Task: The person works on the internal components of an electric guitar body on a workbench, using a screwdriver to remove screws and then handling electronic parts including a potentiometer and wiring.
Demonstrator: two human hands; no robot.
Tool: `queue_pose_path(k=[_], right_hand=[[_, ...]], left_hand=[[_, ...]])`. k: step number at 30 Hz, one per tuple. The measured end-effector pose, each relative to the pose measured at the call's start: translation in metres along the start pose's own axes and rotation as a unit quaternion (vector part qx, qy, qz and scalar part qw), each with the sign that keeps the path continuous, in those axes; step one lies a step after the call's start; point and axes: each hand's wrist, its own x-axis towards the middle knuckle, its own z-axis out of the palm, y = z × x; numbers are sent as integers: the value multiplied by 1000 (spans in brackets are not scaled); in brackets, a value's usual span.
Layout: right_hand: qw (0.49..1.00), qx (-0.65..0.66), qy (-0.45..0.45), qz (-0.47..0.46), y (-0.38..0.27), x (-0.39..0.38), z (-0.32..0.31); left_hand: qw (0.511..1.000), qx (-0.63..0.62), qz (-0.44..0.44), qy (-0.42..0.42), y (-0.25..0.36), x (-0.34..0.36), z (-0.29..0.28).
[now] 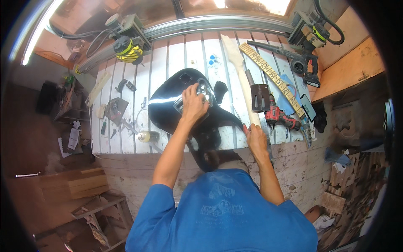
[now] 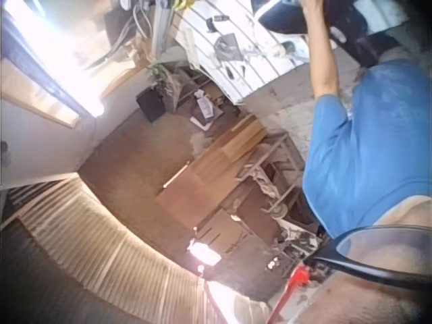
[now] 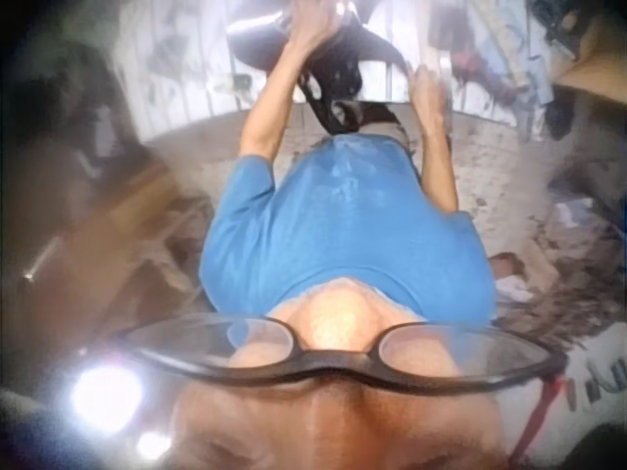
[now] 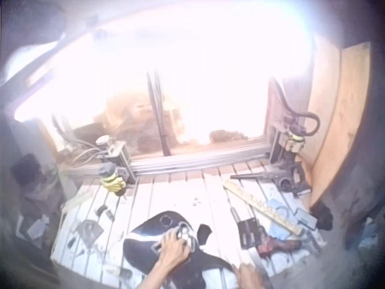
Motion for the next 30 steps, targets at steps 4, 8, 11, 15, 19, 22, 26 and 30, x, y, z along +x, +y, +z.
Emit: queue_pose_path(k=[4, 8, 11, 15, 19, 22, 26, 30], right_hand=[[996, 82, -4, -23, -14, 19, -18], [983, 174, -4, -61, -30, 49, -15], [973, 201, -11, -113, -47, 74, -3], [959, 232, -34, -157, -71, 97, 21], [949, 268, -89, -143, -76, 112, 34], [936, 312, -95, -132, -76, 118, 38], [937, 310, -86, -138, -79, 125, 34], [943, 265, -36, -198, -92, 138, 39]], left_hand=[[1000, -13, 7, -24, -11, 3, -2], [992, -58, 10, -110, -11, 15, -20], [988, -65, 24, -141, -9, 20, -35], [988, -46, 15, -148, -4, 23, -36], [988, -47, 26, -147, -8, 29, -33], [984, -106, -32, -138, -14, 32, -31], [984, -119, -98, -92, -19, 37, -26], [987, -111, -106, -50, -20, 36, -16]])
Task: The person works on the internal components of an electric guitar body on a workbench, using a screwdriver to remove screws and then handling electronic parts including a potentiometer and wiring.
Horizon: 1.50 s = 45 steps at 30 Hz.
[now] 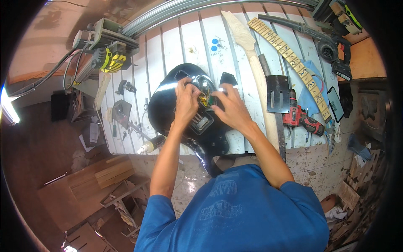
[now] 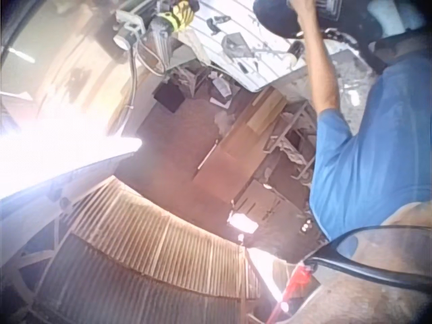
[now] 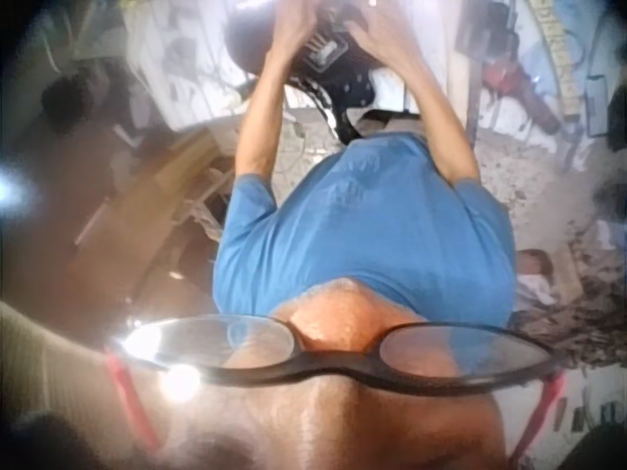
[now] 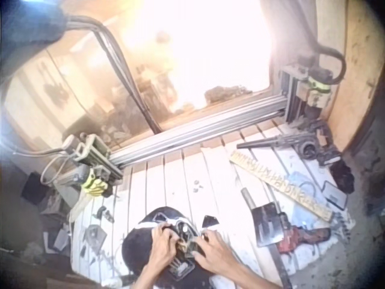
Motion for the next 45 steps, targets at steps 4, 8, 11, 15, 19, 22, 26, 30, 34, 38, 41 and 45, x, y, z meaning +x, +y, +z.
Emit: queue_pose_path(k=[4, 8, 11, 15, 19, 22, 26, 30, 34, 38, 41, 45], right_hand=[[994, -87, -29, -66, -1, 22, 9], [991, -104, -34, -79, 8, 30, 19], [998, -30, -29, -44, 16, 28, 20], [999, 47, 12, 7, 16, 21, 28], [995, 72, 74, 9, 13, 18, 38], [983, 149, 73, 76, 17, 20, 43], [969, 189, 78, 137, 18, 27, 46], [973, 164, 46, 155, 18, 38, 38], [987, 147, 31, 54, 18, 47, 24], [999, 37, -24, 20, 14, 42, -7], [996, -73, -34, -44, 1, 21, -5], [990, -123, 45, -44, -12, 5, 20]], left_hand=[[1000, -11, -8, 17, -3, 0, 6], [999, -29, 12, 22, -11, -3, 2], [998, -56, 3, 0, -9, -7, -5], [982, -182, -59, 0, -1, -10, -14], [992, -128, -9, -6, -9, -22, -17], [997, -55, 50, -8, -11, -30, -9], [999, -12, 40, 25, 9, -36, 4], [999, 16, -2, 51, 21, -35, 17], [998, 10, -1, 55, 12, -36, 17], [998, -36, -15, 58, 8, -37, 13], [995, -69, -14, 68, 5, -37, 11], [995, -84, -15, 61, 4, -38, 6]])
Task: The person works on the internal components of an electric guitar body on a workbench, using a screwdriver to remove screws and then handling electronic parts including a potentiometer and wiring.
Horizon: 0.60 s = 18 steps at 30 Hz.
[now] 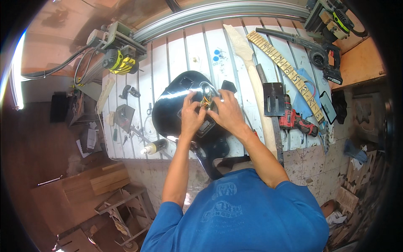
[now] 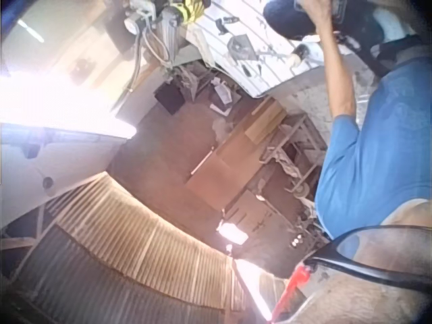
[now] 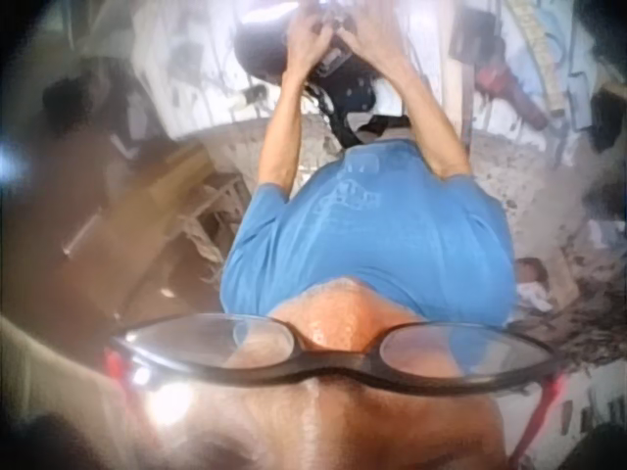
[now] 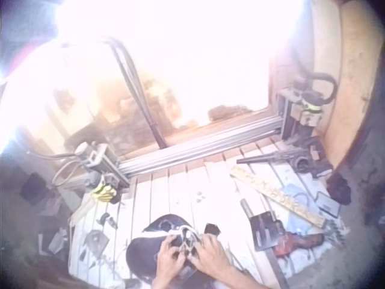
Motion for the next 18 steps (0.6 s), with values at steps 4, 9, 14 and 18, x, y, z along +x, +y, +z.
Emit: queue_pose_path(k=[4, 9, 14, 18], right_hand=[[999, 18, 38, 11, 5, 0, 16], [995, 88, 41, 14, 18, 4, 22], [991, 111, 69, 21, 14, -2, 25], [989, 117, 89, 3, 14, -1, 23]], left_hand=[[1000, 11, 13, 0, 0, 1, 0], [999, 47, -22, 16, 22, 6, -1], [986, 117, 110, -50, 18, 14, -2], [991, 104, 82, 9, 10, 10, 0]])
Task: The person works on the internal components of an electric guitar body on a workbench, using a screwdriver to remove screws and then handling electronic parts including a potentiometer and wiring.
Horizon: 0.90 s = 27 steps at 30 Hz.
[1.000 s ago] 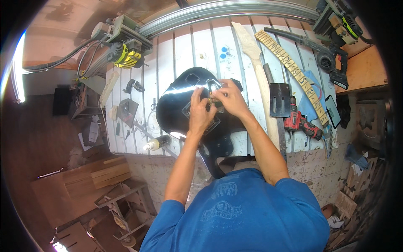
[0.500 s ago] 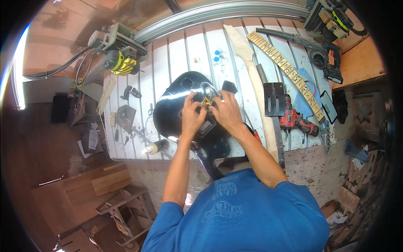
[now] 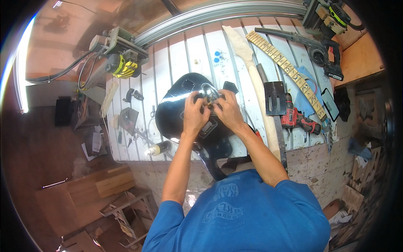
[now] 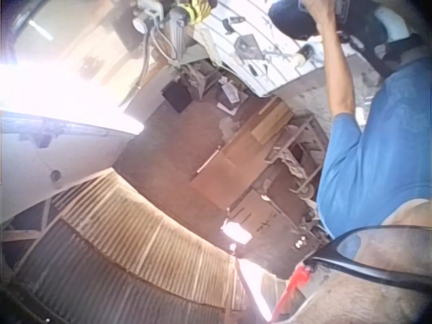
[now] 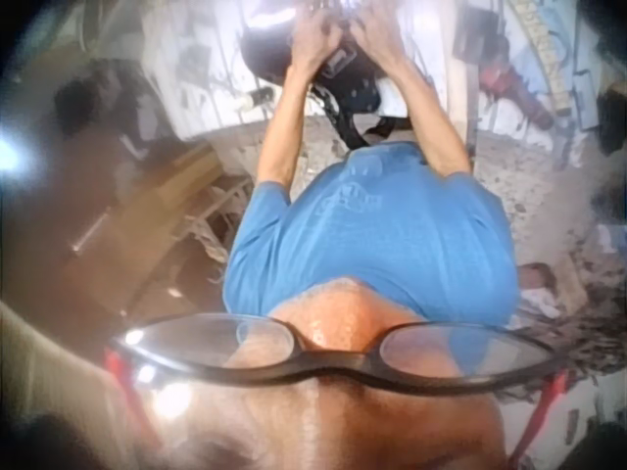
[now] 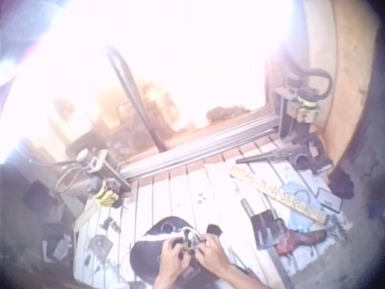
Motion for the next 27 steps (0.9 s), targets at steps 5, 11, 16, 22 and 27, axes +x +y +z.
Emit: queue_pose_path(k=[5, 11, 16, 22, 27], right_hand=[[1000, -11, 5, -16, -2, 1, -2], [1000, 2, 6, -14, -1, 1, -2], [1000, 10, 0, -18, 0, 2, -4], [999, 6, 0, -37, -2, 2, -5], [999, 15, -6, -48, 0, 2, -4]], left_hand=[[1000, 14, 3, 19, -1, -6, 5], [999, 17, -3, 30, 2, -8, 6], [1000, 11, 5, 15, 7, -6, 0], [1000, 12, -4, 10, -1, -6, 4], [1000, 5, -8, 22, -2, -7, 5]])
